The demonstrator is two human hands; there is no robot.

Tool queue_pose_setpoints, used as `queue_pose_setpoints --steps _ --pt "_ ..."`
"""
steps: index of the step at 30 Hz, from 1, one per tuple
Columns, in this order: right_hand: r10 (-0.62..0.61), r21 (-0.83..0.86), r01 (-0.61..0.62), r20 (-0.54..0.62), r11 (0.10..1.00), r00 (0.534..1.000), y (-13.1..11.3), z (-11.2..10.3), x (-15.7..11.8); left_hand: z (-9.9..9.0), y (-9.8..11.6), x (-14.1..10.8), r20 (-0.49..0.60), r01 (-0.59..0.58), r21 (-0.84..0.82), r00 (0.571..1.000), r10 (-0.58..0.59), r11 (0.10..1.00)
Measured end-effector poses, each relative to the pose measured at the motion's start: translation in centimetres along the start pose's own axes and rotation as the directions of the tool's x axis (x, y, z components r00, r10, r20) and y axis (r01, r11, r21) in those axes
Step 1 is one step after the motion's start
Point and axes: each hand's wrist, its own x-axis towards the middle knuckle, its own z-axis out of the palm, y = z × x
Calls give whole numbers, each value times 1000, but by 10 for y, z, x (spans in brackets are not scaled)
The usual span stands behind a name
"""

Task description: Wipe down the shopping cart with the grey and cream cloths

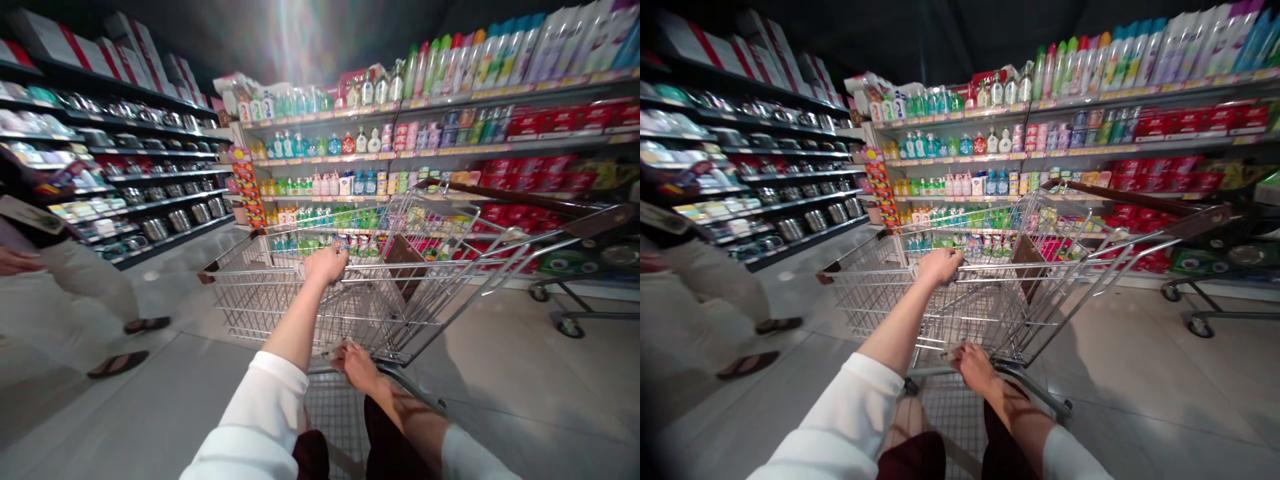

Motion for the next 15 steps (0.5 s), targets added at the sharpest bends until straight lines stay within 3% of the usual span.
queue_pose_setpoints --steps 2,5,7,8,9,11,13,15 --pt "88 -13 -90 -113 996 990 11 -33 -6 0 -1 0 -4 -3 -1 1000 3 1000" --pt "200 -36 -222 -308 974 930 50 -112 -11 2 -2 1 -11 -3 -11 1000 3 1000" --pt "278 -107 -403 -565 909 777 84 -173 -12 3 -1 0 -13 -9 -15 1000 9 1000" --pt "324 -137 -504 -618 853 716 100 -202 -11 4 -1 0 -17 -12 -14 1000 12 1000" --pt "387 -150 -591 -625 793 678 115 -227 -9 5 0 -1 -25 -15 -12 1000 15 1000" --pt "478 -187 -665 -560 723 677 135 -265 -4 7 1 -3 -47 -19 -5 999 19 1000" --pt "593 -257 -706 -399 660 699 142 -288 1 10 3 -6 -85 -29 3 996 30 1000" --pt "688 -316 -725 -239 612 685 138 -298 5 12 6 -11 -138 -41 12 990 42 999"
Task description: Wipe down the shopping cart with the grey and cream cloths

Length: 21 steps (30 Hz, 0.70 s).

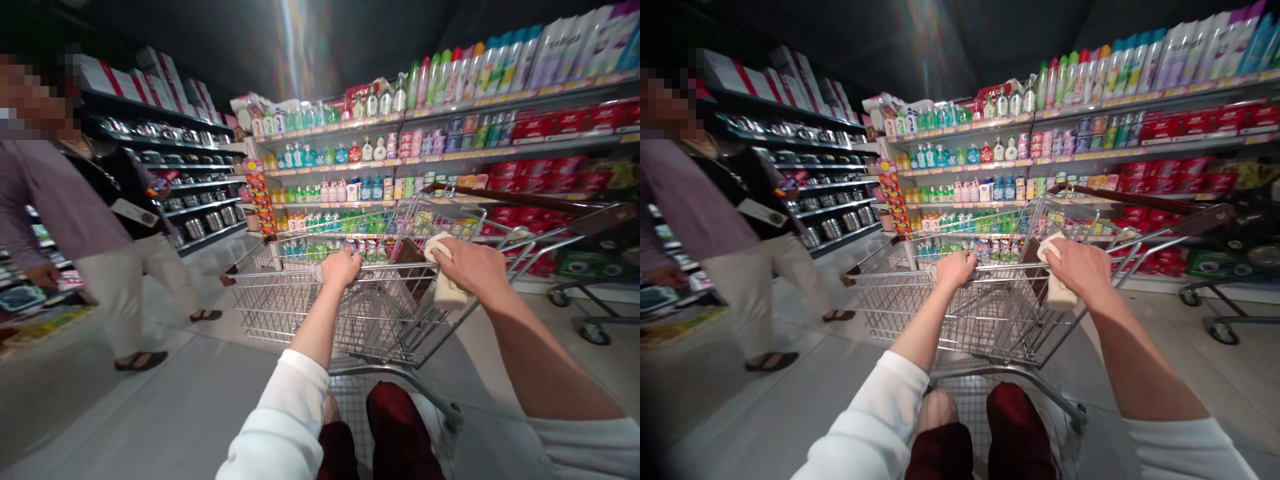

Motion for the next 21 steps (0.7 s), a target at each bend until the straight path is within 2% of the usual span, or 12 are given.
queue_pose_setpoints --steps 2,4,10,14,18,21 --pt "16 -44 -12 88 999 996 -4 -7 -5 1 3 -5 -48 -1 2 999 1 1000" --pt "9 -76 -3 87 997 996 -6 -11 -12 1 4 -11 -70 11 -5 997 -12 1000" --pt "-29 -94 20 -95 995 995 -9 -12 -39 -8 -6 -25 -87 -11 -97 996 2 995" --pt "-38 -47 31 -149 998 988 -11 -16 -51 -18 -16 -28 -163 -52 -363 987 -8 931" --pt "-60 -26 57 -166 998 984 -9 -20 -56 -21 -17 -39 -336 -117 -653 930 -148 748" --pt "-70 -34 65 -178 997 982 -7 -20 -58 -13 -14 -62 -441 -157 -698 863 -246 698"
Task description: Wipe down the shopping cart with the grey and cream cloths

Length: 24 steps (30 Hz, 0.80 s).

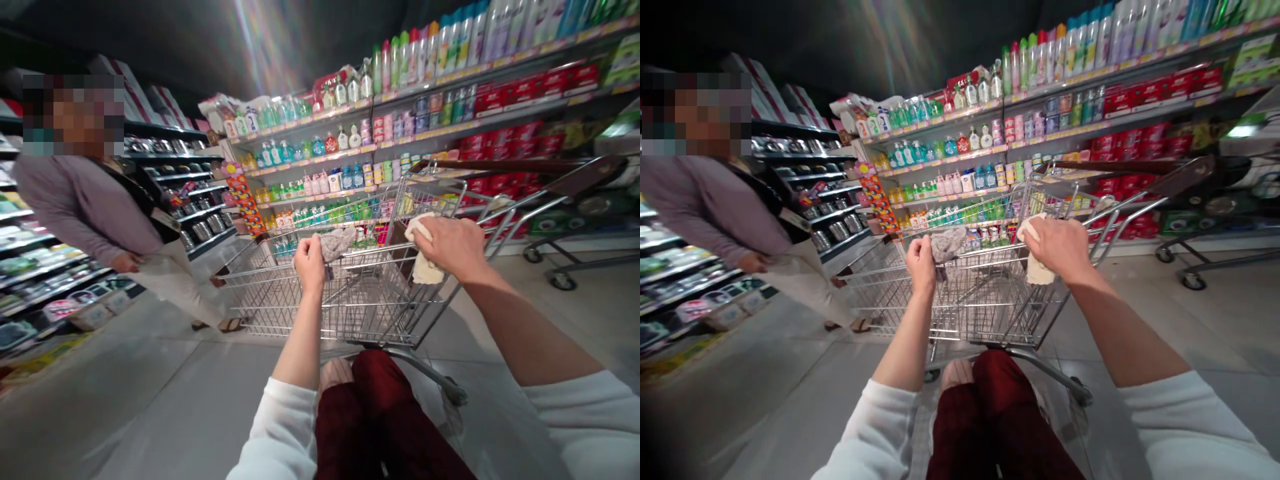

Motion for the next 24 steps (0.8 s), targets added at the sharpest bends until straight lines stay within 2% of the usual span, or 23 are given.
queue_pose_setpoints --steps 1,3,7,11,14,18,21,24 --pt "-2 -4 2 -3 1000 1000 1 0 -1 -1 -2 -12 -18 -26 10 1000 26 1000" --pt "-17 -18 17 -11 1000 1000 1 0 -4 0 -8 -37 17 -105 63 994 104 993" --pt "-43 -64 39 -66 997 997 3 -1 -13 9 -35 -87 219 -242 224 957 193 944" --pt "-51 -86 39 -138 996 989 5 -1 -21 20 -68 -126 271 -250 350 950 158 903" --pt "-45 -100 28 -175 995 984 8 1 -23 20 -90 -149 329 -219 406 941 81 887" --pt "-48 -103 29 -193 994 980 11 4 -21 9 -112 -168 466 -192 443 884 -42 876" --pt "-58 -114 35 -204 993 977 11 6 -20 0 -120 -170 529 -215 434 847 -55 875" --pt "-59 -128 30 -232 991 971 10 9 -20 -4 -125 -171 536 -227 430 843 -45 874"
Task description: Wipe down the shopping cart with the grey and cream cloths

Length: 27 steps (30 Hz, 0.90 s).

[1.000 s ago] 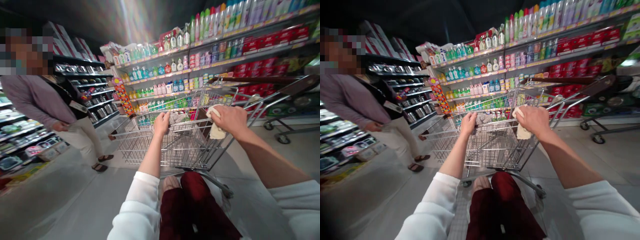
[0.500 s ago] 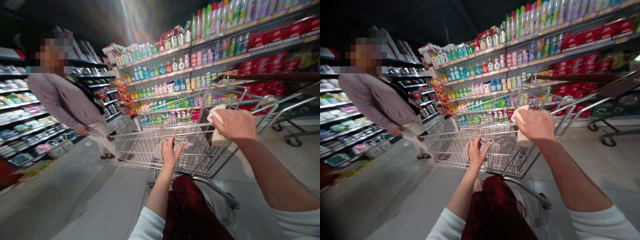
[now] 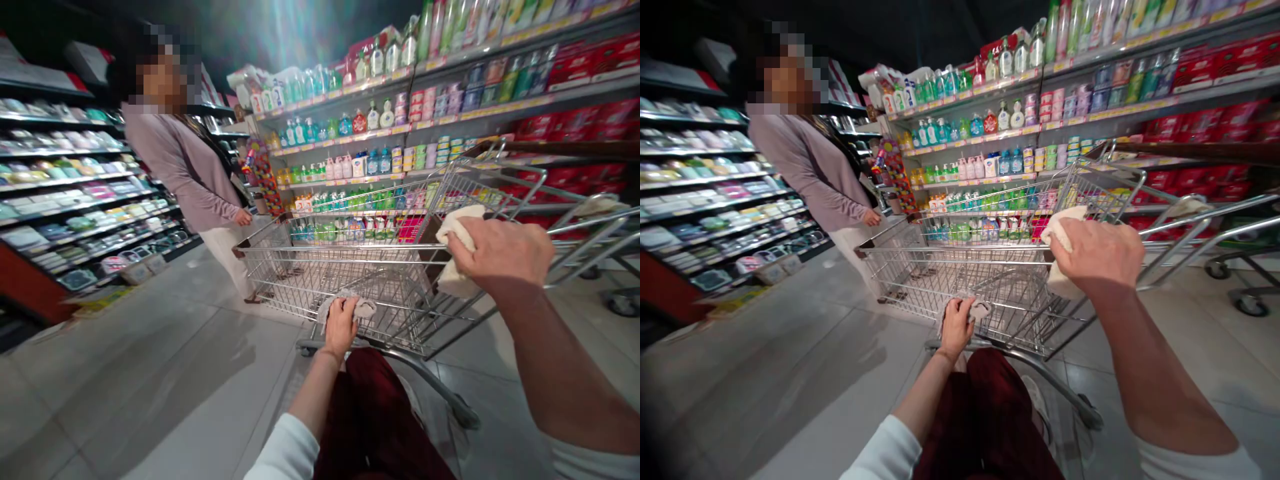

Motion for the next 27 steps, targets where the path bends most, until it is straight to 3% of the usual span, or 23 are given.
queue_pose_setpoints --steps 2,4,8,10,12,14,16,18,22,27 --pt "1 0 -1 -21 1000 1000 -1 2 0 -3 0 -1 -57 19 -5 998 -19 1000" --pt "-2 9 2 -32 1000 999 -2 3 0 -14 6 3 -182 57 -12 982 -58 998" --pt "-12 15 13 -54 1000 998 -3 3 -1 -63 31 37 -489 77 -15 869 -75 997" --pt "-11 4 12 -83 1000 996 -3 2 -1 -86 43 61 -550 42 5 834 -32 999" --pt "-19 -12 18 -122 1000 992 -4 3 -1 -95 47 79 -542 2 17 840 8 1000" --pt "-41 -24 37 -178 999 983 -4 6 0 -85 42 85 -516 -32 17 856 36 999" --pt "-62 -37 55 -239 998 969 -3 9 0 -61 29 77 -496 -44 -1 868 37 999" --pt "-73 -46 63 -290 997 954 -3 11 0 -30 12 60 -458 -21 -42 889 -1 999" --pt "-77 -48 65 -327 997 942 -3 12 0 22 -22 18 -280 110 -117 950 -139 987" --pt "-89 -47 77 -351 996 932 -3 12 0 47 -50 -11 -90 262 -111 958 -272 959"
